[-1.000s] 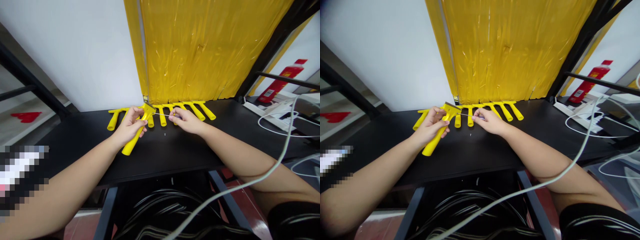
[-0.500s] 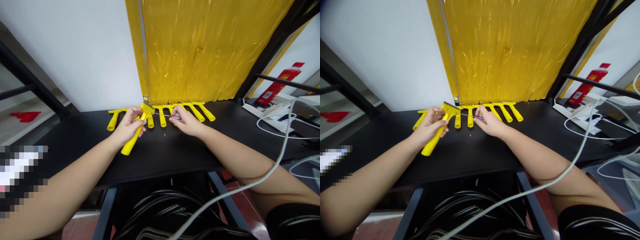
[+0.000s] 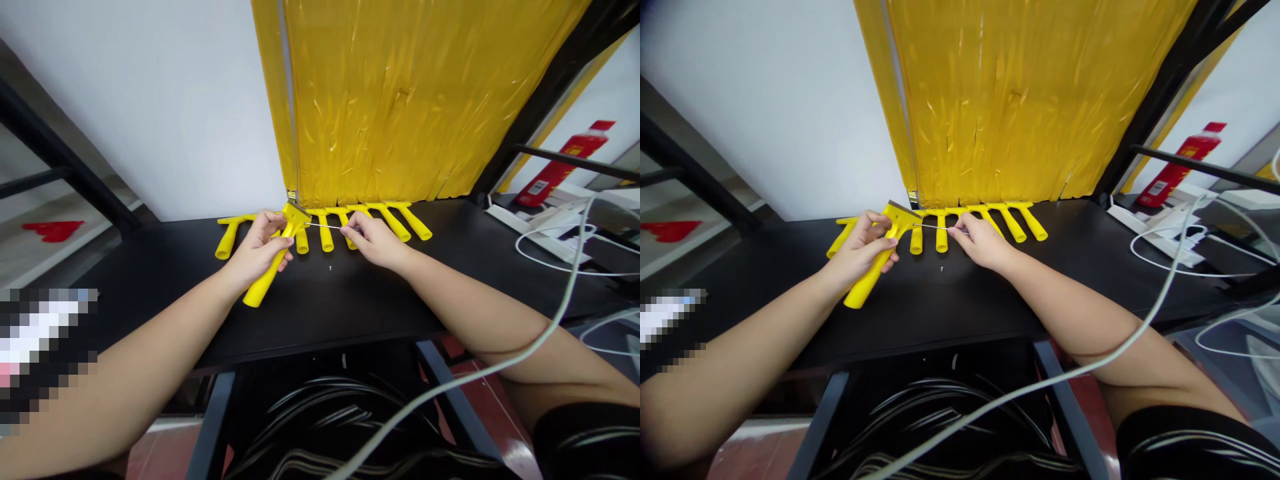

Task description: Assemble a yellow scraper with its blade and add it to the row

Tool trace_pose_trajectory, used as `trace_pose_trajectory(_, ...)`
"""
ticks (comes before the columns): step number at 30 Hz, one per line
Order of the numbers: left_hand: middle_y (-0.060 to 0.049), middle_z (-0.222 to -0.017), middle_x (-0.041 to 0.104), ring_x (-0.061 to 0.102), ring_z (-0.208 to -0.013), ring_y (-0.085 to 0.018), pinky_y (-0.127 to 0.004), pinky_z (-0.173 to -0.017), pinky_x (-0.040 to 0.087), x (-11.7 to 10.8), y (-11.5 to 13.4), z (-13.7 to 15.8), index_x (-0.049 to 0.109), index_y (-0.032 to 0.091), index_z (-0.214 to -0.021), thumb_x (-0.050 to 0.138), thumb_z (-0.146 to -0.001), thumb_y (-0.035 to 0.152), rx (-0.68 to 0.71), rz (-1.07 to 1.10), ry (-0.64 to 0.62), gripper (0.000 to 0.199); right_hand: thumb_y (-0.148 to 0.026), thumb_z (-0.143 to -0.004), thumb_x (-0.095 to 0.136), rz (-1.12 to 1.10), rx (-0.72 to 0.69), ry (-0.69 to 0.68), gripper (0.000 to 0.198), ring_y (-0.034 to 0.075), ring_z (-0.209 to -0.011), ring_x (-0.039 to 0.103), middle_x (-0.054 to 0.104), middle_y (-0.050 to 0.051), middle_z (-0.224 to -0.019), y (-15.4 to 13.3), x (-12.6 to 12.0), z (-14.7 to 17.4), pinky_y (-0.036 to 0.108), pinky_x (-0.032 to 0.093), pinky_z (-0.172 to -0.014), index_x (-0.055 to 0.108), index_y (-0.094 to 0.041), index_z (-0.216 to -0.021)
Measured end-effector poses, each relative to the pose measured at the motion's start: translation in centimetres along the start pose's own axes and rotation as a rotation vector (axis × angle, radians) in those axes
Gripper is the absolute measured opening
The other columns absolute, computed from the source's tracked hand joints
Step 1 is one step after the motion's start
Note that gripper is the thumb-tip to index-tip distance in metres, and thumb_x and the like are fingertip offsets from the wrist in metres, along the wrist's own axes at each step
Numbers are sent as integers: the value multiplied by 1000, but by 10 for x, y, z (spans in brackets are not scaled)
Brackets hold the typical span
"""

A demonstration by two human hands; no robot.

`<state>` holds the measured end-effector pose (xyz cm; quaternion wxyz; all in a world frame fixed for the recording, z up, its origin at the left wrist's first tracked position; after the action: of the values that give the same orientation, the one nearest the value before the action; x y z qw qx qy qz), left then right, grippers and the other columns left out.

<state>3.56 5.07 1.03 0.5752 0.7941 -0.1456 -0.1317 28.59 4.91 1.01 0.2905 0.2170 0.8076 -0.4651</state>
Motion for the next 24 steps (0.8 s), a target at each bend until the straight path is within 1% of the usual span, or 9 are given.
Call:
trace_pose_trajectory(4, 0, -119, 56, 69, -55, -8, -18, -37, 50, 1, 0, 0, 40, 26, -109, 74, -88, 19, 0, -18, -5, 40, -50, -112, 36, -1, 42, -65, 51, 19, -67, 54, 59, 3, -69, 2, 5, -3, 35, 41, -71, 58, -22, -75)
trace_pose_trajectory(5, 0, -119, 56, 69, -55, -8, -18, -37, 49, 1, 0, 1, 40, 26, -108, 74, -88, 19, 3, -18, -8, 40, -51, -111, 37, -11, 39, -66, 51, 19, -67, 54, 59, 3, -70, 1, 5, -2, 35, 41, -71, 58, -22, -76)
trace_pose_trajectory(7, -1, -121, 57, 69, -56, -7, -17, -38, 50, 1, 0, 0, 40, 26, -109, 74, -89, 19, 9, -15, -9, 40, -52, -108, 49, -44, 22, -46, 38, 19, -68, 54, 61, 2, -74, 0, 5, 0, 34, 41, -69, 59, -22, -88)
trace_pose_trajectory(10, -2, -123, 59, 69, -56, -6, -17, -38, 50, 0, 0, 0, 40, 27, -111, 74, -89, 19, 15, -1, -3, 41, -46, -100, 64, -78, -19, -19, 24, 18, -65, 51, 60, -1, -78, -4, 5, 4, 33, 41, -67, 52, -25, -104)
trace_pose_trajectory(13, -1, -123, 59, 69, -56, -6, -16, -38, 51, 0, 0, 1, 40, 27, -110, 74, -89, 19, 15, 4, 3, 41, -44, -103, 59, -32, -47, 20, 23, 19, -68, 53, 60, 0, -76, -8, 1, 4, 34, 41, -69, 50, -24, -95)
trace_pose_trajectory(15, 0, -121, 58, 69, -56, -6, -16, -38, 51, 1, 1, 1, 40, 27, -109, 75, -89, 19, 24, 2, -8, 41, -47, -106, 53, 7, -40, 29, 32, 20, -70, 55, 60, 2, -74, -9, 0, 2, 35, 40, -71, 53, -23, -85)
trace_pose_trajectory(19, 2, -114, 59, 69, -57, -6, -14, -39, 51, 3, 3, 3, 40, 27, -108, 75, -90, 18, 62, 5, -48, 41, -52, -110, 40, -84, 74, -74, 50, 18, -64, 51, 53, 1, -66, 1, 11, -2, 34, 39, -67, 54, -23, -72)
trace_pose_trajectory(21, 1, -114, 59, 69, -58, -6, -14, -40, 51, 3, 4, 3, 41, 27, -110, 75, -90, 17, 77, 5, -53, 41, -55, -110, 37, -192, 137, -113, 52, 17, -60, 47, 49, 0, -63, 7, 17, -1, 33, 37, -63, 51, -23, -72)
trace_pose_trajectory(24, 0, -117, 59, 69, -57, -6, -15, -40, 51, 2, 4, 2, 42, 27, -112, 76, -90, 18, 72, 8, -35, 41, -53, -105, 49, -205, 101, -92, 39, 18, -64, 49, 53, 0, -70, 5, 18, 1, 32, 39, -65, 53, -23, -81)
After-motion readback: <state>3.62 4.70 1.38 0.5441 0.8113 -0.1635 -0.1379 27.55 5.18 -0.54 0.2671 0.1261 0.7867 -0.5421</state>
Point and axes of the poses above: each hand's wrist, its own z-axis away from the middle knuckle, its own x-axis out of the palm, y = z × x, the point moved 6 cm from there along -z, towards the middle knuckle
